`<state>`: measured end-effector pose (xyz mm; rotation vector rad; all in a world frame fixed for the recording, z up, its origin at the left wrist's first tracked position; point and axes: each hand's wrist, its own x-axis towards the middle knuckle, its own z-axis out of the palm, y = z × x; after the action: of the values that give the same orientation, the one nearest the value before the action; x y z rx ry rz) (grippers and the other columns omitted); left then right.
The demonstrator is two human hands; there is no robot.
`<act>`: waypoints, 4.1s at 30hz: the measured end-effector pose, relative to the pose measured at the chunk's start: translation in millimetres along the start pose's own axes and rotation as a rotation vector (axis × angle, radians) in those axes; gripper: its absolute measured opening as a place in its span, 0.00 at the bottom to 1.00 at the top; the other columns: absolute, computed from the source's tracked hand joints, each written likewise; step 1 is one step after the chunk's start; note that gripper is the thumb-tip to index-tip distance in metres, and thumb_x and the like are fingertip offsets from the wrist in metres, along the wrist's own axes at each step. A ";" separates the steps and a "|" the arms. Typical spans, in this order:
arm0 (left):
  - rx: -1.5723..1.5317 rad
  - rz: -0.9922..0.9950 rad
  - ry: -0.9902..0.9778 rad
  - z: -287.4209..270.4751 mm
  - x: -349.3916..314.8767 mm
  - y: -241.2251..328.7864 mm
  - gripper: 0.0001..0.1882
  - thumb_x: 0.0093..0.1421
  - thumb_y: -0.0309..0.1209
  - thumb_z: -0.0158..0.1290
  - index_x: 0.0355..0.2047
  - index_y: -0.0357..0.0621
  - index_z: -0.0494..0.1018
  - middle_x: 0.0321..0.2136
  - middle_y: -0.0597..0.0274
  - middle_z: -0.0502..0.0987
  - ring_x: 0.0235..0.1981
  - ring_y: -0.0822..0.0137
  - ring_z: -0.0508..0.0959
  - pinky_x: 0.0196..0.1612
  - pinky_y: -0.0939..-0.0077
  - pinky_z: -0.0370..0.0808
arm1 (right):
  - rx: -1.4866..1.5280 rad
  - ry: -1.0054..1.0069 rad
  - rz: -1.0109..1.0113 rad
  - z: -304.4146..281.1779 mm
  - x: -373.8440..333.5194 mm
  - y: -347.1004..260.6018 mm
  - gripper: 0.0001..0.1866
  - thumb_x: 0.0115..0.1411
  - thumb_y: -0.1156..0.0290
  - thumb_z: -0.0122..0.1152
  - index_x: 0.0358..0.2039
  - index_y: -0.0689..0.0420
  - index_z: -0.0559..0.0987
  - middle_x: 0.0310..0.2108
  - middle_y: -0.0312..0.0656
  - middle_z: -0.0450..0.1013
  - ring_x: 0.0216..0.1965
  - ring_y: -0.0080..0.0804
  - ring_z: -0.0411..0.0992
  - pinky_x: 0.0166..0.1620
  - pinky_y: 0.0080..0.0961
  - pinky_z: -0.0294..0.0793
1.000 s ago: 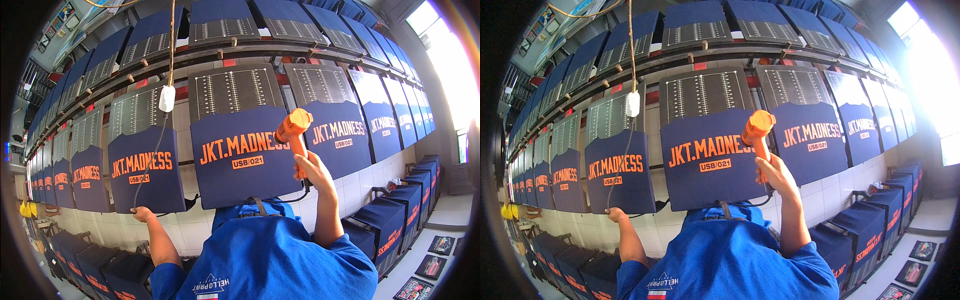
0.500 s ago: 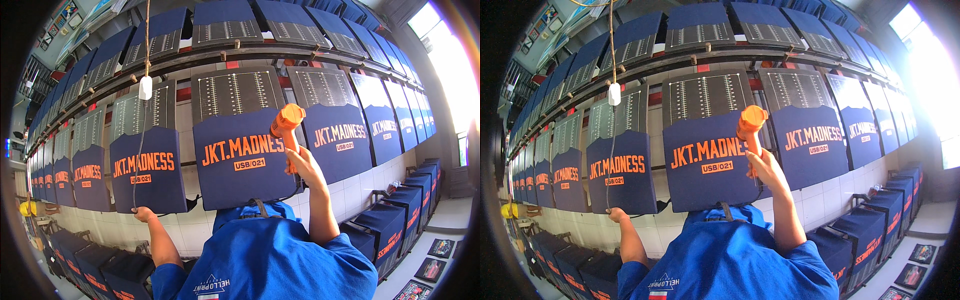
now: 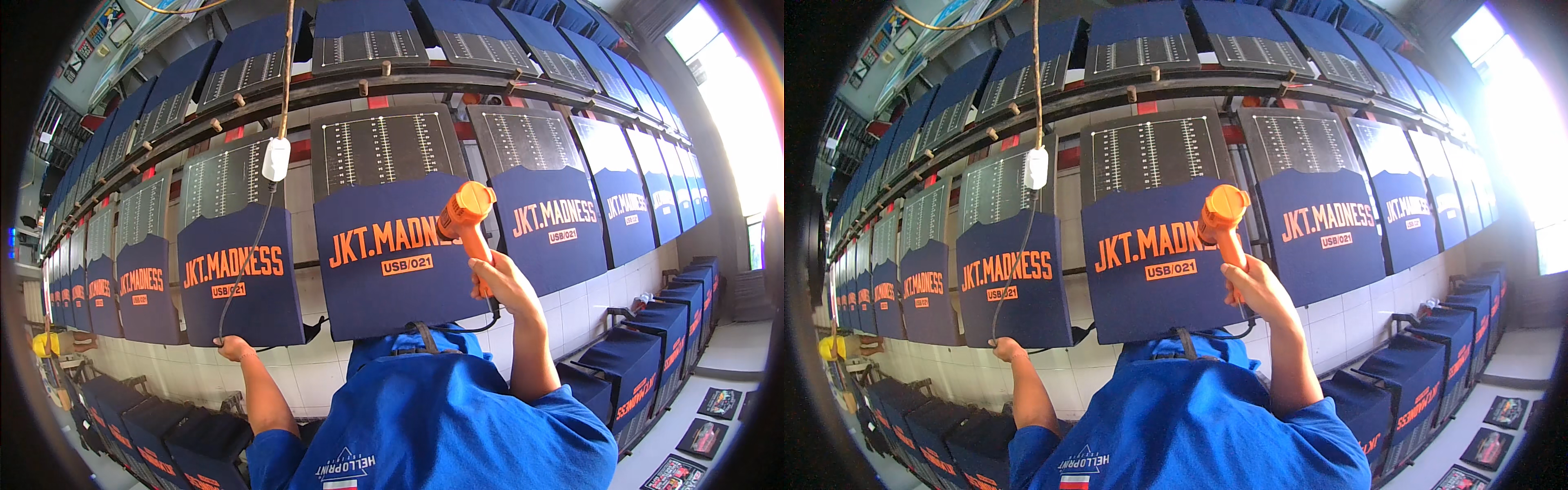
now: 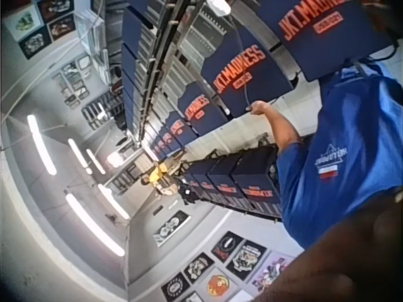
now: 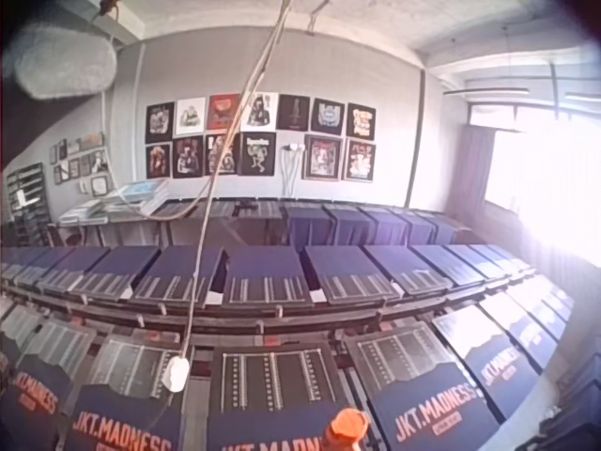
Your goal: The person uses a heat gun to dry the ink on printed blue t-shirts mounted on platens, while using a wooden stick to hold the garments steady.
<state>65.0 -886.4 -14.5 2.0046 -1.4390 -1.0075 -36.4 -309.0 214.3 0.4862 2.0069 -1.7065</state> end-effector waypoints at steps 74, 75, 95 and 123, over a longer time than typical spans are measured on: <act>0.240 0.423 0.051 -7.7 130.9 18.9 0.32 0.72 0.48 0.38 0.63 0.31 0.58 0.51 0.37 0.74 0.50 0.41 0.77 0.51 0.51 0.76 | 0.079 -0.021 -0.104 94.2 36.9 -17.7 0.14 0.66 0.60 0.56 0.35 0.60 0.72 0.24 0.36 0.70 0.21 0.22 0.72 0.24 0.21 0.72; 0.229 0.409 0.037 -7.5 130.0 19.2 0.32 0.72 0.48 0.38 0.63 0.32 0.58 0.52 0.37 0.74 0.51 0.41 0.77 0.53 0.51 0.75 | 0.084 -0.009 -0.107 96.5 36.7 -16.0 0.14 0.66 0.60 0.57 0.34 0.60 0.72 0.25 0.36 0.70 0.21 0.22 0.72 0.24 0.21 0.72; 0.231 0.419 0.126 -6.2 112.1 23.6 0.29 0.72 0.45 0.39 0.62 0.34 0.61 0.54 0.37 0.72 0.52 0.39 0.75 0.53 0.48 0.73 | 0.047 -0.053 -0.080 108.0 17.8 -10.1 0.14 0.67 0.62 0.55 0.38 0.62 0.72 0.25 0.36 0.70 0.21 0.22 0.72 0.25 0.20 0.73; 0.169 0.305 0.069 -7.7 106.4 31.0 0.29 0.72 0.46 0.38 0.65 0.37 0.59 0.57 0.42 0.69 0.54 0.44 0.74 0.56 0.50 0.72 | -0.055 -0.141 -0.113 124.5 37.9 -34.0 0.16 0.67 0.60 0.56 0.38 0.62 0.73 0.26 0.37 0.72 0.22 0.23 0.74 0.25 0.20 0.74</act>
<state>71.7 -997.3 -17.9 1.8354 -1.7744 -0.7006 -72.0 -438.3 205.6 0.2315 2.0069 -1.6952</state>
